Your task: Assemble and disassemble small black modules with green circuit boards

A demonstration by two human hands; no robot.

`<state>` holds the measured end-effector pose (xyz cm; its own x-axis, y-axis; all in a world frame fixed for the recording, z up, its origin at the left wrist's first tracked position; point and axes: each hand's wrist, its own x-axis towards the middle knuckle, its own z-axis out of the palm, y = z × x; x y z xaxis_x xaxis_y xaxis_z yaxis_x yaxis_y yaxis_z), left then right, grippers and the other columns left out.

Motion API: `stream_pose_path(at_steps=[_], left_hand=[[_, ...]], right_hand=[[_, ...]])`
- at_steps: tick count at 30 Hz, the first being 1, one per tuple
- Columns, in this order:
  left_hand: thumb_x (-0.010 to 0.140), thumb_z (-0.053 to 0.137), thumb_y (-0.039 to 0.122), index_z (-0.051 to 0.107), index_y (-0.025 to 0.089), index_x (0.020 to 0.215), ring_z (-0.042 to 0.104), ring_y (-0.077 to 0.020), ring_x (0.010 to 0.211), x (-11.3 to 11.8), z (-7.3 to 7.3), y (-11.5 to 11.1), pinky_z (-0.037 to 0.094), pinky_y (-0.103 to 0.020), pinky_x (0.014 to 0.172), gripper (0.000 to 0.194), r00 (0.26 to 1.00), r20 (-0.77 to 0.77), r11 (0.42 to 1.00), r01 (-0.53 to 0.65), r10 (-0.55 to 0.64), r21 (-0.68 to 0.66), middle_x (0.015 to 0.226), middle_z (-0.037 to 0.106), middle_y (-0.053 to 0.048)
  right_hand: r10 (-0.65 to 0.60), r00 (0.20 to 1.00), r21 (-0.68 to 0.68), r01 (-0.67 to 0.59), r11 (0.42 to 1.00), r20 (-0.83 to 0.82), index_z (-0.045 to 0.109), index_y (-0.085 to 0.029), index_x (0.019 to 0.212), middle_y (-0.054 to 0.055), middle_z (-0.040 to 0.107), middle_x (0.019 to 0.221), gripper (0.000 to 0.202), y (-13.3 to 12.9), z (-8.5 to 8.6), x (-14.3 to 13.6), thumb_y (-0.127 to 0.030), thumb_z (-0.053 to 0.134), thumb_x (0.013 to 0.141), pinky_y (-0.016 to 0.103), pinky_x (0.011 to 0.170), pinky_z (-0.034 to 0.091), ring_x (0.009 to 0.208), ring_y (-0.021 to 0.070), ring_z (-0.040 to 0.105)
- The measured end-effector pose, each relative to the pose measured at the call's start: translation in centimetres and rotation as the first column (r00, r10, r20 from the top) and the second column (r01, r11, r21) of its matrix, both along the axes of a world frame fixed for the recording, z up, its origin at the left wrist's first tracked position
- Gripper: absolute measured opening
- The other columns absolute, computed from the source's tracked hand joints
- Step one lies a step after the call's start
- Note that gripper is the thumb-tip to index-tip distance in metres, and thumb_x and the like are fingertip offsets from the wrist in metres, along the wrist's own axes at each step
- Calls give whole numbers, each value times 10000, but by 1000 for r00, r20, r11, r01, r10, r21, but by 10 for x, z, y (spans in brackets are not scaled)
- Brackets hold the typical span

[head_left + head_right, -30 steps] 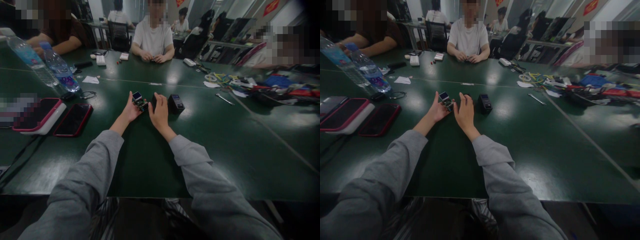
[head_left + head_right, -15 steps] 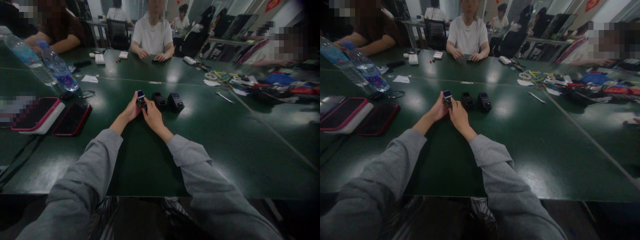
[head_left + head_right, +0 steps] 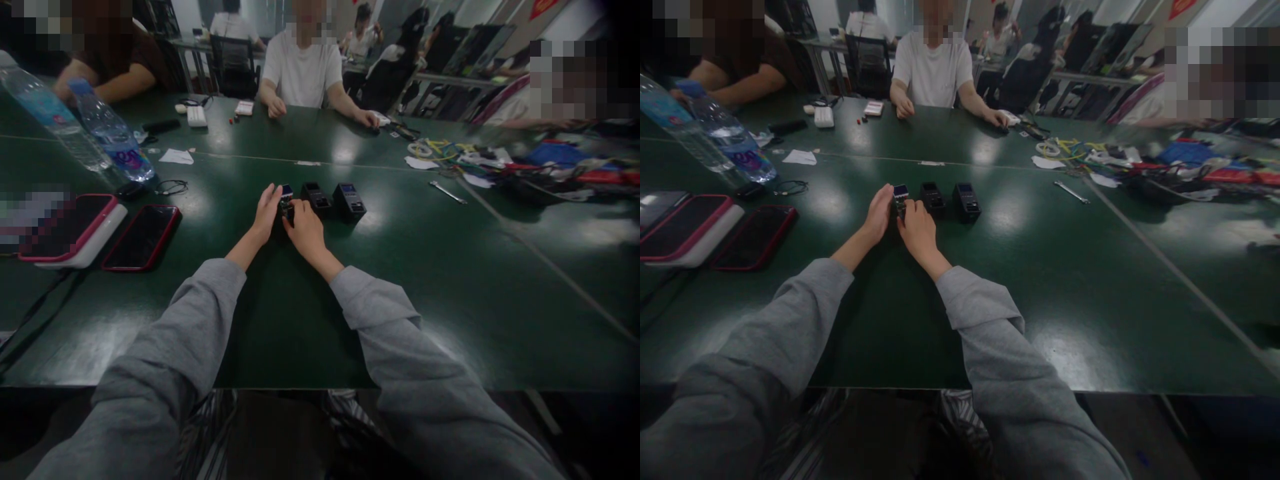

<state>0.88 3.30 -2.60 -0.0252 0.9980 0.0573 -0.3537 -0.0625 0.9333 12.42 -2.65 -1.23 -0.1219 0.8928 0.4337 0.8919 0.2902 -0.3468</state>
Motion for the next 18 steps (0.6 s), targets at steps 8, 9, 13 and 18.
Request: stream_pose_path(at_steps=[8, 9, 13, 18], left_hand=[[886, 739, 461, 654, 272, 1319, 215, -295, 1585, 3, -1, -8, 132, -462, 1285, 480, 915, -393, 965, 19, 89, 262, 1648, 369, -102], [887, 736, 468, 648, 273, 1330, 208, -299, 1587, 2, -2, -8, 131, -466, 1285, 492, 910, -403, 964, 20, 93, 266, 1656, 355, -101], [881, 738, 489, 637, 279, 1344, 164, -304, 1597, 0, -5, -4, 113, -461, 1292, 519, 896, -433, 960, 30, 97, 277, 1689, 288, -90], [858, 749, 532, 651, 297, 1312, 127, -317, 1601, 0, -3, -4, 81, -470, 1300, 521, 895, -437, 951, 51, 92, 304, 1691, 281, -69]], right_hand=[[73, 994, 25, -71, 997, -82, 499, -108, 1354, 190, 612, 1271, 422, 6, -7, 4, -183, 607, 953, 481, 988, 548, 1190, 309, 624], [79, 994, 19, -78, 997, -78, 496, -106, 1358, 189, 616, 1270, 434, 6, -8, 5, -185, 617, 949, 481, 984, 549, 1186, 310, 628], [109, 993, -7, -110, 994, -50, 488, -83, 1375, 208, 620, 1280, 468, 8, -10, 5, -192, 632, 944, 480, 983, 545, 1195, 319, 630], [160, 987, -21, -160, 987, -10, 466, -68, 1417, 238, 592, 1355, 485, 10, -13, 5, -167, 573, 954, 491, 1024, 523, 1281, 333, 585]])
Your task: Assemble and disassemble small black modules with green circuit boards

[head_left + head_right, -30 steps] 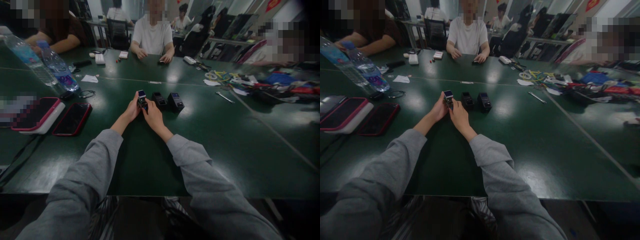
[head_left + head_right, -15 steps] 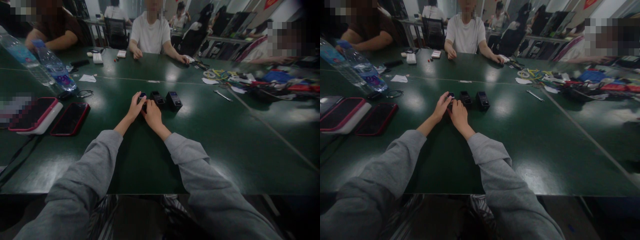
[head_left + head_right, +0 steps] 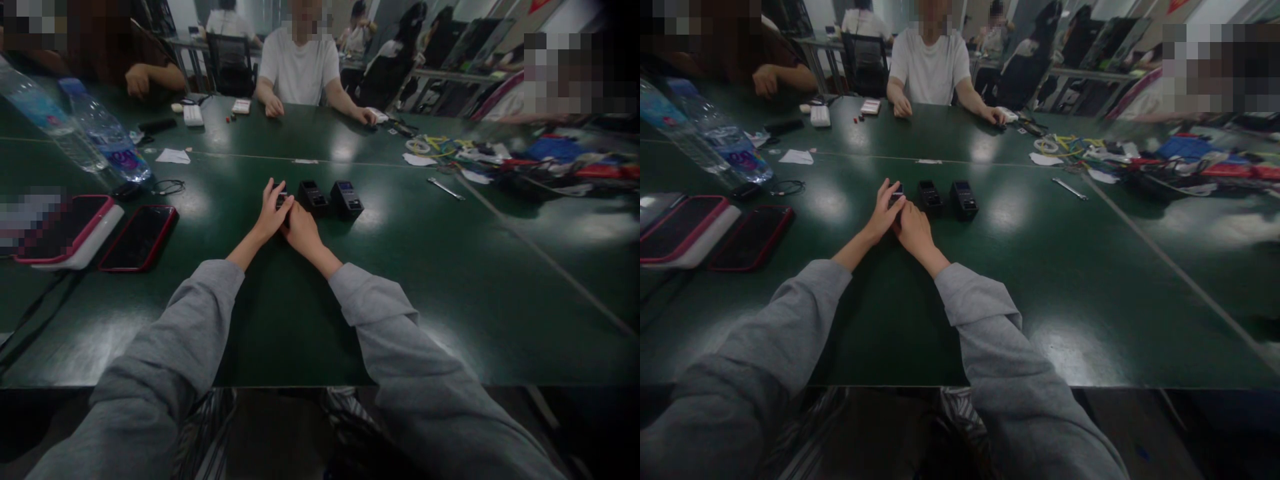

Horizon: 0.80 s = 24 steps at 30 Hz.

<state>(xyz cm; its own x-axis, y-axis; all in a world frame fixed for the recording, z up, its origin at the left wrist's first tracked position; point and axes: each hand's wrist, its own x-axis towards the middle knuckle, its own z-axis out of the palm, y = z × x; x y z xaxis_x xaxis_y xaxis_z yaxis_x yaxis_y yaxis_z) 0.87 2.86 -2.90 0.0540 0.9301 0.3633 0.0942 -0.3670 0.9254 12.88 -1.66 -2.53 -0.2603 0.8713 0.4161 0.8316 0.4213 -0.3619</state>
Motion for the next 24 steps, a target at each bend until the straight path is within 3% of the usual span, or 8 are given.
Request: stream_pose_path(at_steps=[9, 15, 20, 24], left_hand=[[839, 753, 528, 635, 292, 1311, 136, -319, 1598, -1, 1, -2, 95, -461, 1304, 541, 1000, -26, 1000, -1, 1, 13, 1683, 276, -67], [846, 715, 294, 667, 292, 1248, 227, -287, 1570, -3, 4, -2, 125, -452, 1302, 405, 999, 30, 1000, -14, 15, -27, 1638, 361, -53], [703, 810, 157, 669, 263, 1252, 252, -316, 1556, -4, 4, -4, 151, -474, 1298, 577, 999, -52, 999, 18, -16, 37, 1632, 364, -92], [742, 833, 258, 647, 242, 1279, 287, -343, 1542, -6, -2, -1, 210, -508, 1276, 568, 993, -112, 991, 61, -48, 118, 1624, 370, -141]], right_hand=[[17, 1000, 5, -17, 1000, -23, 484, -69, 1400, 227, 621, 1316, 484, 3, -1, 1, -159, 541, 928, 493, 1019, 531, 1253, 330, 602], [-56, 977, 94, 77, 993, -206, 535, -165, 1305, 131, 636, 1249, 474, -5, 11, 4, -57, 456, 850, 439, 1016, 537, 1187, 259, 602], [-197, 954, 138, 232, 963, -227, 551, -160, 1301, 164, 543, 1376, 493, -5, 17, 17, -34, 412, 845, 561, 1139, 424, 1373, 311, 455], [-274, 947, 117, 295, 948, -165, 529, -120, 1371, 207, 466, 1498, 501, 0, 10, 26, -72, 440, 880, 613, 1165, 380, 1452, 349, 380]])
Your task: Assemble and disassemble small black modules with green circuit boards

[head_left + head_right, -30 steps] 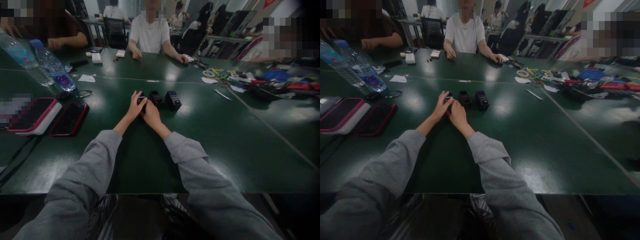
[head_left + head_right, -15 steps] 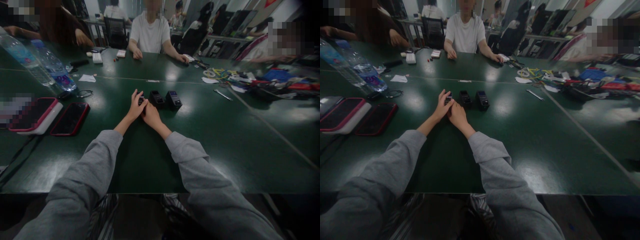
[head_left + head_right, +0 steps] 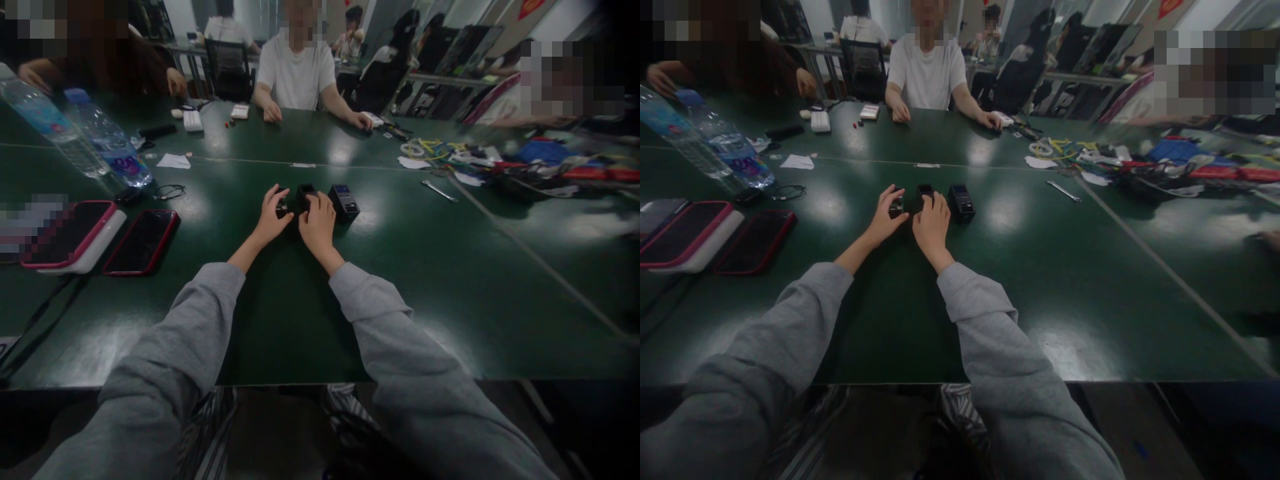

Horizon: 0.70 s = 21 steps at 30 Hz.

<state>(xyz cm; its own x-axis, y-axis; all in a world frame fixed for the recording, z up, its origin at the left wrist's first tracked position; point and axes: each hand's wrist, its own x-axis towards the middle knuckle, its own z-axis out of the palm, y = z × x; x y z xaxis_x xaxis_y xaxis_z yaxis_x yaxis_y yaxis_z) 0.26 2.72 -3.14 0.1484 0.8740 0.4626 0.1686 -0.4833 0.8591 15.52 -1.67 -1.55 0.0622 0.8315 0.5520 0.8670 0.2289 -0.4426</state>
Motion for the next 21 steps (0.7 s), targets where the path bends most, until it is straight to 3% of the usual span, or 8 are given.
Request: stream_pose_path(at_steps=[8, 13, 21], left_hand=[[837, 757, 240, 568, 255, 1367, 276, -344, 1555, -5, -21, 21, 195, -591, 1278, 563, 975, -217, 993, -30, 55, 116, 1632, 353, -131], [825, 719, 136, 548, 231, 1394, 290, -335, 1554, -4, -21, 18, 237, -575, 1272, 601, 963, -257, 991, -51, 82, 127, 1636, 348, -149], [820, 684, 97, 572, 232, 1374, 279, -330, 1560, -1, -16, 14, 222, -586, 1276, 581, 963, -258, 993, -59, 84, 103, 1640, 348, -140]], right_hand=[[26, 990, -77, -15, 997, 142, 446, -67, 1495, 232, 385, 1580, 543, -10, -4, -1, -112, 430, 954, 592, 1200, 379, 1488, 356, 343], [75, 990, -99, -63, 993, 121, 400, -67, 1535, 244, 325, 1611, 568, -17, -5, -1, -144, 435, 973, 617, 1204, 371, 1501, 371, 311], [172, 983, -100, -165, 981, 68, 419, -92, 1524, 212, 311, 1629, 555, -17, -8, 2, -168, 453, 975, 590, 1240, 349, 1524, 340, 294]])
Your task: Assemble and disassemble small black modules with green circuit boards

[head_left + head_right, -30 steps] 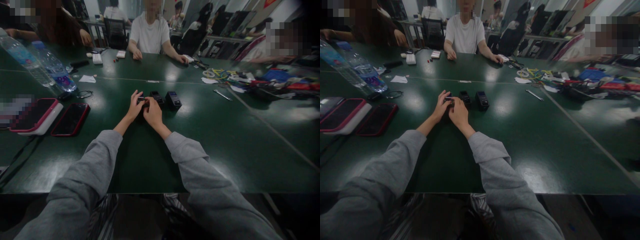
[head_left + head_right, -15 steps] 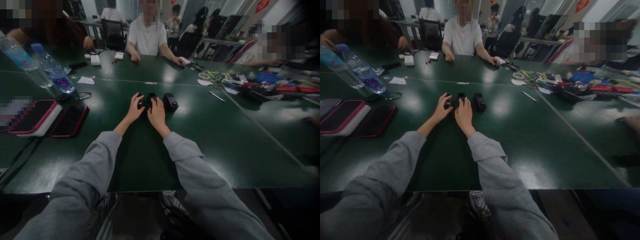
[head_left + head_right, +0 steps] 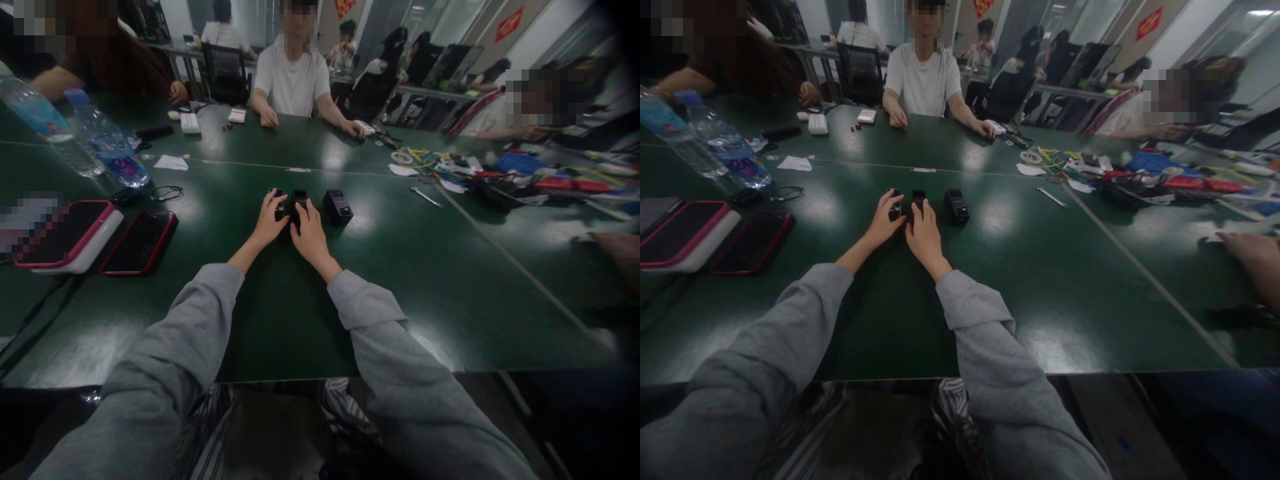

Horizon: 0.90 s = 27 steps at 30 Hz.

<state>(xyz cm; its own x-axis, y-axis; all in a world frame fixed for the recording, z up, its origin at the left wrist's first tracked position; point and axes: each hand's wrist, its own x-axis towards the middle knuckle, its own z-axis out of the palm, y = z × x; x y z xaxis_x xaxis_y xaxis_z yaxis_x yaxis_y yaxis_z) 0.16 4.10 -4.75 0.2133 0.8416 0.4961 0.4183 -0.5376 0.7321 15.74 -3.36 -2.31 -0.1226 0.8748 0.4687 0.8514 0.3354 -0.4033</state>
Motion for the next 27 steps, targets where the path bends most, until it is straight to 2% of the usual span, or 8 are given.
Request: stream_pose_path(at_steps=[7, 12, 16, 19, 22, 25, 27], left_hand=[[802, 681, 89, 581, 205, 1349, 275, -339, 1563, 4, 3, -5, 220, -588, 1276, 567, 1000, 12, 1000, -13, 14, -14, 1643, 342, -160], [795, 697, 97, 586, 210, 1334, 281, -342, 1560, 4, 1, -2, 216, -588, 1279, 562, 1000, 22, 1000, -11, 11, -3, 1640, 347, -158], [794, 713, 108, 586, 217, 1326, 265, -344, 1565, 4, 1, -2, 205, -593, 1279, 558, 1000, 18, 1000, -12, 12, -14, 1648, 331, -156], [823, 713, 143, 578, 242, 1332, 232, -342, 1578, 3, 3, -6, 194, -610, 1277, 535, 1000, 9, 999, -13, 14, -31, 1662, 312, -136], [849, 701, 169, 568, 257, 1337, 212, -344, 1584, 5, 4, -9, 186, -624, 1276, 514, 1000, -11, 998, -26, 25, -52, 1672, 297, -118], [852, 695, 169, 559, 262, 1345, 162, -356, 1594, 7, 5, -10, 157, -649, 1276, 520, 997, -36, 995, -64, 62, -71, 1676, 295, -103], [848, 696, 166, 558, 260, 1346, 126, -371, 1598, 8, 6, -11, 136, -675, 1271, 526, 995, -46, 994, -91, 88, -64, 1670, 308, -98]], right_hand=[[53, 998, -1, -53, 999, -20, 416, -149, 1531, 178, 315, 1634, 575, 1, -3, 2, -168, 475, 960, 607, 1239, 343, 1530, 328, 295], [27, 1000, 34, -27, 999, -5, 468, -117, 1489, 206, 377, 1587, 523, 3, -2, 2, -180, 469, 969, 558, 1223, 370, 1489, 321, 360], [-103, 994, 122, 107, 987, -39, 518, -165, 1430, 180, 466, 1499, 464, 10, 6, 16, -198, 455, 971, 572, 1199, 375, 1441, 304, 408], [-269, 961, 170, 276, 946, -62, 486, -180, 1451, 179, 429, 1504, 503, 19, 10, 42, -224, 501, 950, 601, 1192, 353, 1453, 325, 372], [-393, 917, 104, 398, 911, -66, 442, -151, 1486, 213, 414, 1490, 610, 27, 6, 71, -251, 599, 905, 603, 1171, 371, 1435, 359, 388], [-393, 915, -40, 391, 920, -88, 416, -140, 1504, 209, 487, 1400, 676, 32, -2, 89, -240, 636, 872, 551, 1091, 477, 1302, 344, 540], [-375, 919, -82, 367, 927, -122, 424, -160, 1501, 191, 508, 1380, 674, 34, -6, 94, -231, 632, 864, 540, 1038, 524, 1218, 329, 604]])
